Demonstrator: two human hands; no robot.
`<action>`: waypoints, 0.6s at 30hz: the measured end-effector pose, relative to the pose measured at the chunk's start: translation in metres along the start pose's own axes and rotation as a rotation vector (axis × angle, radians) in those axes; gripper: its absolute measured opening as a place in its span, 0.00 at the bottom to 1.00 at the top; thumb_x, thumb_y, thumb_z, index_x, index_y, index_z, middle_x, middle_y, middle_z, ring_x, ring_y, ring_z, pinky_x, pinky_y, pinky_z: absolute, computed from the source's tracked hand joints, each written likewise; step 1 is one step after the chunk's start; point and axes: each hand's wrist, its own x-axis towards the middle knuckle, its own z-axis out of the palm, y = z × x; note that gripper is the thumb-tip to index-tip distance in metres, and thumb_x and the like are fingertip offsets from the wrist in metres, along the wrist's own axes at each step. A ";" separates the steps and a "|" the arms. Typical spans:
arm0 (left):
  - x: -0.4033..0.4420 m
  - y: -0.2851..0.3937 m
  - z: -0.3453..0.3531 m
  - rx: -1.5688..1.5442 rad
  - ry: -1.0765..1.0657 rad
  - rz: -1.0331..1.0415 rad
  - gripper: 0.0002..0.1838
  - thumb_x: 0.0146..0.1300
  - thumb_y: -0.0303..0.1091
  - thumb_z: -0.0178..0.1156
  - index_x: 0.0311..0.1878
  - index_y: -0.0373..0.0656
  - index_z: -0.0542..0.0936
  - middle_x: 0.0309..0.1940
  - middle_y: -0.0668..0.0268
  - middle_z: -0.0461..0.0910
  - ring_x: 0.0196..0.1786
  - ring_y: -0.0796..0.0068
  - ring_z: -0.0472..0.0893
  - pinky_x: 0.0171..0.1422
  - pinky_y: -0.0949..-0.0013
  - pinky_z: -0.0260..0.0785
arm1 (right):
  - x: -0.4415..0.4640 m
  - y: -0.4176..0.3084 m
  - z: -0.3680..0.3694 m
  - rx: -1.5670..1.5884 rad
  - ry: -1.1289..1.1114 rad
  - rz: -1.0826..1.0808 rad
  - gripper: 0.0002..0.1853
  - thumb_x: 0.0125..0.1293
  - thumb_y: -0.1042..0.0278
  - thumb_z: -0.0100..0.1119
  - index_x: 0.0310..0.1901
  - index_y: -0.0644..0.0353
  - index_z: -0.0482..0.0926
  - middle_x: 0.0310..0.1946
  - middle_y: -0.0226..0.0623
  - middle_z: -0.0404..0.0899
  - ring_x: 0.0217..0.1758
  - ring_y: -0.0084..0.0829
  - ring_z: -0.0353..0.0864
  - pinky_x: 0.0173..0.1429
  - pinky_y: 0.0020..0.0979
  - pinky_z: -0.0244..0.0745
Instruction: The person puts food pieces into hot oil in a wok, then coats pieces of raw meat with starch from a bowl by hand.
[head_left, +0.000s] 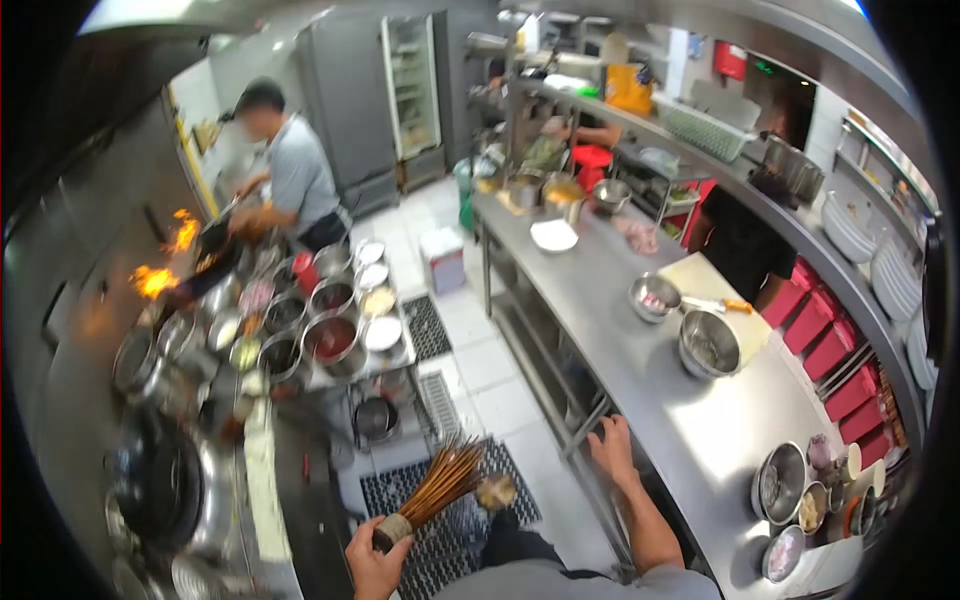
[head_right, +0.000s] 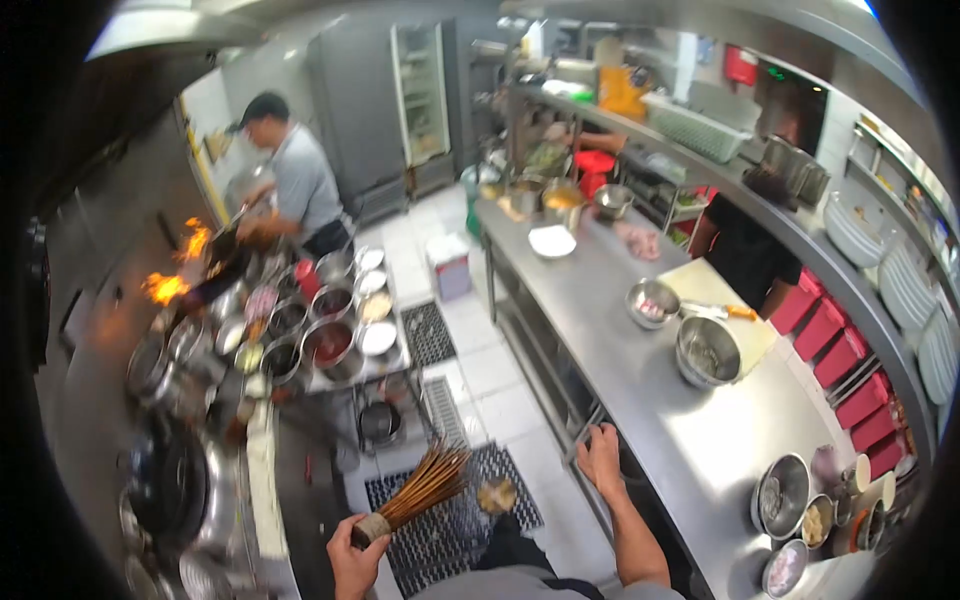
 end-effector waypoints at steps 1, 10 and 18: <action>0.022 0.017 0.001 0.067 -0.071 0.076 0.25 0.55 0.26 0.71 0.56 0.32 0.77 0.45 0.56 0.82 0.48 0.68 0.81 0.55 0.65 0.73 | 0.019 0.006 -0.002 0.041 0.032 0.053 0.25 0.58 0.68 0.68 0.56 0.71 0.76 0.56 0.62 0.71 0.62 0.58 0.70 0.68 0.46 0.67; 0.207 0.171 0.036 -0.457 0.108 0.470 0.27 0.58 0.26 0.70 0.60 0.34 0.73 0.49 0.63 0.77 0.51 0.73 0.79 0.58 0.69 0.74 | 0.121 0.077 0.047 -0.172 -0.082 0.192 0.25 0.58 0.60 0.69 0.55 0.62 0.80 0.63 0.62 0.65 0.66 0.60 0.64 0.67 0.55 0.63; 0.442 0.356 0.088 -0.598 0.262 0.953 0.16 0.68 0.32 0.65 0.54 0.34 0.76 0.43 0.67 0.79 0.44 0.81 0.77 0.48 0.75 0.70 | 0.175 0.055 0.094 -0.131 0.117 0.094 0.28 0.56 0.55 0.70 0.56 0.59 0.79 0.63 0.62 0.66 0.67 0.60 0.63 0.68 0.60 0.58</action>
